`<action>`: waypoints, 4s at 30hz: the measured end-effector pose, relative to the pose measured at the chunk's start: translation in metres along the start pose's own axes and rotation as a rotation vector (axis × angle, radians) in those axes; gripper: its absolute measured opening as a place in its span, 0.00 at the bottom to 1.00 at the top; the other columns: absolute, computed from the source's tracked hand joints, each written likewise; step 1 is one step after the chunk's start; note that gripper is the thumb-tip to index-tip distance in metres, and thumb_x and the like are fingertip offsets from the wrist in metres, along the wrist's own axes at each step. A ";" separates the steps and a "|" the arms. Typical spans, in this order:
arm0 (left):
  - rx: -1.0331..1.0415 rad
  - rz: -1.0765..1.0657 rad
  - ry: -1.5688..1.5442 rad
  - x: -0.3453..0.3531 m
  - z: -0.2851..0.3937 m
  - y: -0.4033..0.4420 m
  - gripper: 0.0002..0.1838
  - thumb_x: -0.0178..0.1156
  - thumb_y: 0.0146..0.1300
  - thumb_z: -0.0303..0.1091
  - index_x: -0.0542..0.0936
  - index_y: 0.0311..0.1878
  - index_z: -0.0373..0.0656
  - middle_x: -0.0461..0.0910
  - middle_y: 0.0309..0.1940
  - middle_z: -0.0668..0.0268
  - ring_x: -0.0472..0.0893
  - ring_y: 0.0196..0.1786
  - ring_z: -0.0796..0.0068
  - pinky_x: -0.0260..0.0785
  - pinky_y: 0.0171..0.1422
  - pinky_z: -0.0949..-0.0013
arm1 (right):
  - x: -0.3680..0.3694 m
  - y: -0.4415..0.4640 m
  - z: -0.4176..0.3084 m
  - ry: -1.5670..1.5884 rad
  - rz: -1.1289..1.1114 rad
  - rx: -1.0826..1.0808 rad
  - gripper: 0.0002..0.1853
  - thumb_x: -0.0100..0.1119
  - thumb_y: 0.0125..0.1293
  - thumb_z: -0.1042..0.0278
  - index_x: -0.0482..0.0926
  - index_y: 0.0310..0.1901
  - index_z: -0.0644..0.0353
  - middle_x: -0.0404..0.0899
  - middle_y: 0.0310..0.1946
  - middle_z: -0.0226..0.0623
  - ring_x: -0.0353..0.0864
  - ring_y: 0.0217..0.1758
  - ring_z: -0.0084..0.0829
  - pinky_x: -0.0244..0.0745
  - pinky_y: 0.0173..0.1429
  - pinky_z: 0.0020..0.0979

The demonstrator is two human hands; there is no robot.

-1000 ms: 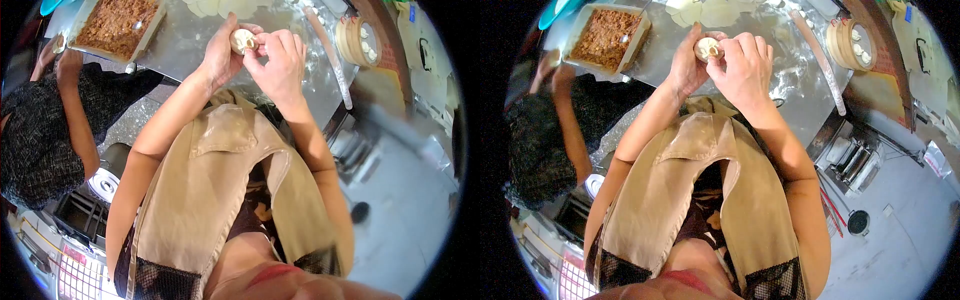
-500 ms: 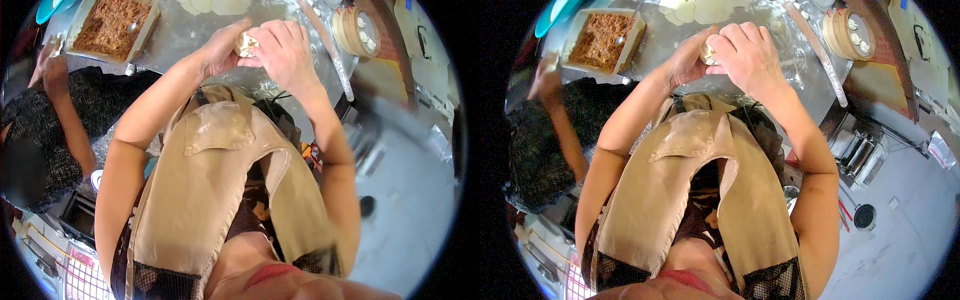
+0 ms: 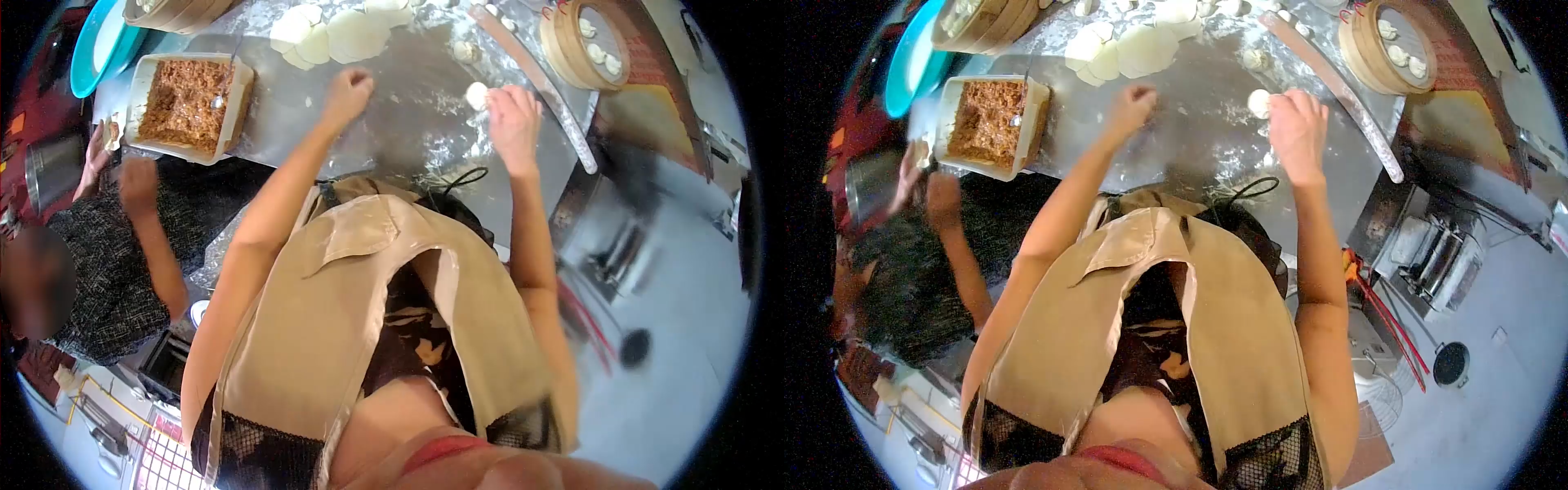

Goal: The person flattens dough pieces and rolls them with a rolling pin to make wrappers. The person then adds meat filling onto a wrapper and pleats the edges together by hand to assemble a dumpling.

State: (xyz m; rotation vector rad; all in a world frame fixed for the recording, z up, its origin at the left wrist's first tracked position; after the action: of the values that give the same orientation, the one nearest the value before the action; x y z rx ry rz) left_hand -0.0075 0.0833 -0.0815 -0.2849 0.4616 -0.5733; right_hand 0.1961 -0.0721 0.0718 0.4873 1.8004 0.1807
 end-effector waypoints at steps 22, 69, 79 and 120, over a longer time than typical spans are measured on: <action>0.293 0.225 -0.142 -0.061 0.053 -0.006 0.10 0.57 0.54 0.28 0.72 0.40 0.40 0.78 0.47 0.54 0.79 0.48 0.61 0.72 0.50 0.63 | 0.174 0.139 -0.055 0.851 -0.318 0.324 0.14 0.58 0.60 0.72 0.77 0.47 0.65 0.80 0.34 0.35 0.77 0.34 0.22 0.73 0.41 0.25; -0.133 0.731 -1.468 -0.191 -0.121 -0.207 0.21 0.53 0.58 0.24 0.67 0.57 0.35 0.75 0.50 0.57 0.76 0.53 0.61 0.69 0.60 0.60 | 0.199 0.062 -0.286 1.419 -0.567 0.393 0.13 0.52 0.67 0.67 0.77 0.39 0.72 0.79 0.25 0.40 0.75 0.22 0.23 0.71 0.28 0.23; -0.060 0.808 -1.511 -0.202 -0.132 -0.208 0.20 0.51 0.58 0.24 0.68 0.56 0.35 0.75 0.49 0.57 0.77 0.52 0.61 0.72 0.56 0.58 | 0.177 0.074 -0.286 1.442 -0.564 0.495 0.12 0.50 0.66 0.68 0.76 0.37 0.71 0.78 0.23 0.40 0.75 0.22 0.24 0.71 0.28 0.24; 0.130 0.466 -1.633 -0.221 -0.032 -0.164 0.19 0.47 0.67 0.39 0.68 0.56 0.36 0.75 0.51 0.59 0.75 0.56 0.64 0.68 0.61 0.58 | 0.135 0.100 -0.328 0.510 -0.126 -0.477 0.10 0.54 0.59 0.73 0.80 0.43 0.60 0.80 0.34 0.42 0.79 0.34 0.40 0.73 0.41 0.34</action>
State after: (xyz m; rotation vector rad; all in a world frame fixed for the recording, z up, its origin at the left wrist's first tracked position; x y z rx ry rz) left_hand -0.2616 0.0745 0.0283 -0.4098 -1.0699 0.1975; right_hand -0.1203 0.1164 0.0830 -0.0230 2.1818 0.6764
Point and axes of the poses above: each hand's wrist, its own y-axis towards the middle knuckle, its own x-axis out of the palm, z = x × y, the point moved 8 cm from there along y, towards the middle knuckle
